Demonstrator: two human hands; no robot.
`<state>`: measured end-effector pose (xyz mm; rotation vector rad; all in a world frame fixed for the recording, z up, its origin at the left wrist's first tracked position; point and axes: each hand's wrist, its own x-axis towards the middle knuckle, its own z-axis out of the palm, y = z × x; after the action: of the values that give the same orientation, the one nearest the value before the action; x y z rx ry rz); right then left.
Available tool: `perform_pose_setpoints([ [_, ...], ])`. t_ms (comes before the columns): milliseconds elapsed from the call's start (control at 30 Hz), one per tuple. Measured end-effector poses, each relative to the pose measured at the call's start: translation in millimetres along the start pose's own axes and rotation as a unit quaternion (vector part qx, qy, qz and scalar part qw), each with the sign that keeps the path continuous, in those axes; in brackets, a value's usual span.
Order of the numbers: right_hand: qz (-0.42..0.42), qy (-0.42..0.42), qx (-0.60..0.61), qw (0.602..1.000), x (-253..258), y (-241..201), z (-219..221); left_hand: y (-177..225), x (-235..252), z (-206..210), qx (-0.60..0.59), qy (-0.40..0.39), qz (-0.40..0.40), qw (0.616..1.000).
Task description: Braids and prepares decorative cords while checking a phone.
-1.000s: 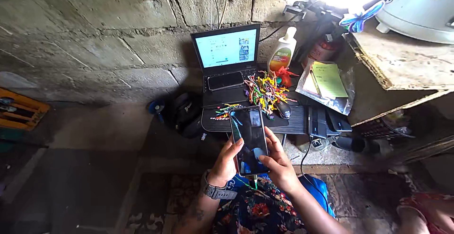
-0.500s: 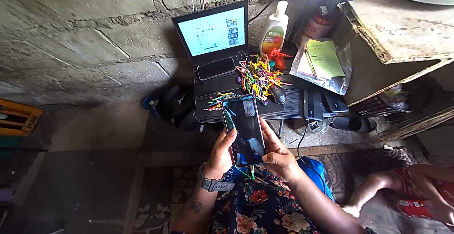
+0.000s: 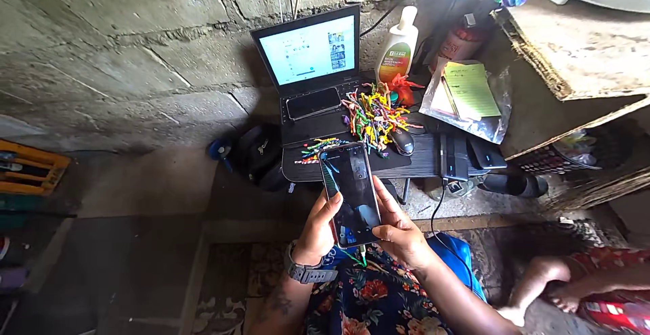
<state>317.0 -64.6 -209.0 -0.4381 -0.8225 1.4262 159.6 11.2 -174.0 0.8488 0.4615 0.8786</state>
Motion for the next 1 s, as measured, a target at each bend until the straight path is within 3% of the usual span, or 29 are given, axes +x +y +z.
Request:
perform_pose_setpoints([
  [433, 0.062, 0.031, 0.027, 0.997, 19.3, 18.7, -14.4, -8.0, 11.1, -19.7, -0.012, 0.047, -0.028, 0.998],
  [500, 0.059, 0.037, -0.056, 0.996, 28.4, 17.3, -23.9, -9.0, 14.0, -26.7, -0.012, 0.073, -0.039, 0.997],
  [533, 0.043, 0.052, -0.155, 0.986, 35.5, 13.5, -34.1, -9.4, 16.2, -31.1, -0.001, 0.095, -0.042, 0.995],
  [600, -0.001, 0.126, -0.384, 0.915, 54.2, 0.4, -65.1, -10.4, 22.1, -43.6, 0.054, 0.161, -0.042, 0.985],
  [667, -0.065, 0.182, -0.562, 0.804, 75.2, -12.8, -110.2, -12.3, 30.4, -62.5, 0.13, 0.239, -0.033, 0.962],
  [767, -0.105, 0.225, -0.693, 0.677, 95.6, -26.5, -167.5, -12.6, 46.0, -93.1, 0.196, 0.344, -0.018, 0.918],
  [867, -0.117, 0.205, -0.751, 0.617, 102.4, -25.8, -204.4, -9.4, 59.3, -119.5, 0.214, 0.408, -0.01, 0.888],
  [1000, -0.099, 0.189, -0.758, 0.616, 101.2, -19.6, -217.3, -8.2, 74.6, -137.1, 0.191, 0.456, 0.016, 0.869],
])
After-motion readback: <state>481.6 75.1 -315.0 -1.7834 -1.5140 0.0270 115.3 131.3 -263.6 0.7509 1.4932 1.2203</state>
